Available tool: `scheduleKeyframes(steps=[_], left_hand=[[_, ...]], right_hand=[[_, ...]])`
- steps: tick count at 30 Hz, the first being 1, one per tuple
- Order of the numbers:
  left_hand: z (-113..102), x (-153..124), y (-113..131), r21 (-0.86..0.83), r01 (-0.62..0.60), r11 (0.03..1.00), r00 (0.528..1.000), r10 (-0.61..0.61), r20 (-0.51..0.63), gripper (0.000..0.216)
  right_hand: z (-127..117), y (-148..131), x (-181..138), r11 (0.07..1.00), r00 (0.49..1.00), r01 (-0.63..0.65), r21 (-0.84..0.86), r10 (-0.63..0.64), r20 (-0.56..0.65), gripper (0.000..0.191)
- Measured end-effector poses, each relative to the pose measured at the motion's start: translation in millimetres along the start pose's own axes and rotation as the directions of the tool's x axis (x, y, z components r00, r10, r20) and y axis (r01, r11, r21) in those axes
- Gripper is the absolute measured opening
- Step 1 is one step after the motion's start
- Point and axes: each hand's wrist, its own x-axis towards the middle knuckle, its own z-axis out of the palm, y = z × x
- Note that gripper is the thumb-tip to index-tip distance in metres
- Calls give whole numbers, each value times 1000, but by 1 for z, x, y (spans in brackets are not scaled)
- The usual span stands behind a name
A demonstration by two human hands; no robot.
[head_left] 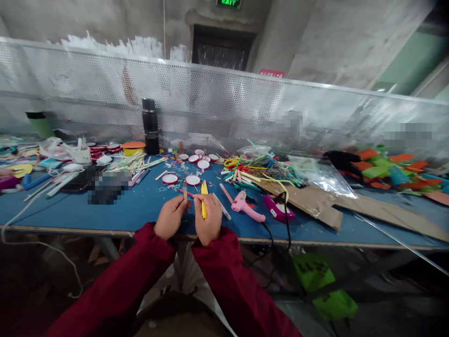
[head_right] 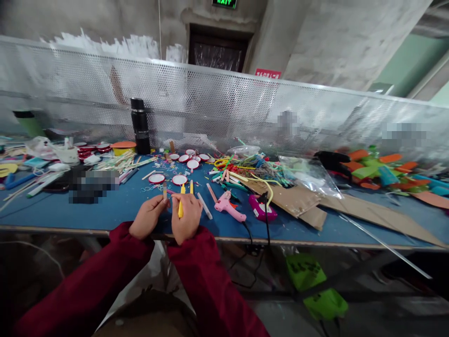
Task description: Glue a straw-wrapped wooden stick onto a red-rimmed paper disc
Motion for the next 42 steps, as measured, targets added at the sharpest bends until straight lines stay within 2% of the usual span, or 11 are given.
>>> scheduleKeyframes(steps=[3, 7, 11, 15, 22, 34, 42], left_hand=[[1, 0, -1, 9, -8, 1000, 1000, 8, -1, 33], [1, 0, -2, 13, -18, 1000, 1000, 18, -16, 35], [1, 1, -2, 7, -8, 1000, 1000, 8, -28, 33], [1, 0, 0, 1, -13, 1000, 1000, 13, -21, 32], [1, 0, 0, 16, -37, 999, 999, 37, -17, 33], [0, 1, 0, 73, -47, 996, 999, 49, -21, 31], [0, 0, 2, 62, -47, 997, 998, 45, 34, 32]], right_hand=[[0, 1, -1, 1000, 1000, 1, -27, 0, 15, 17], [0, 2, -1, 998, 1000, -27, -54, 27, 8, 26], [1, 2, 0, 1000, 1000, 1, -20, -1, 22, 16], [-1, 2, 0, 1000, 999, 28, -10, -28, 24, 16], [1, 4, 0, 998, 1000, 26, -63, -26, 6, 33], [1, -1, 2, 999, 999, 14, -33, -13, 37, 22], [0, -2, 0, 999, 998, -26, -28, 28, 47, 20]])
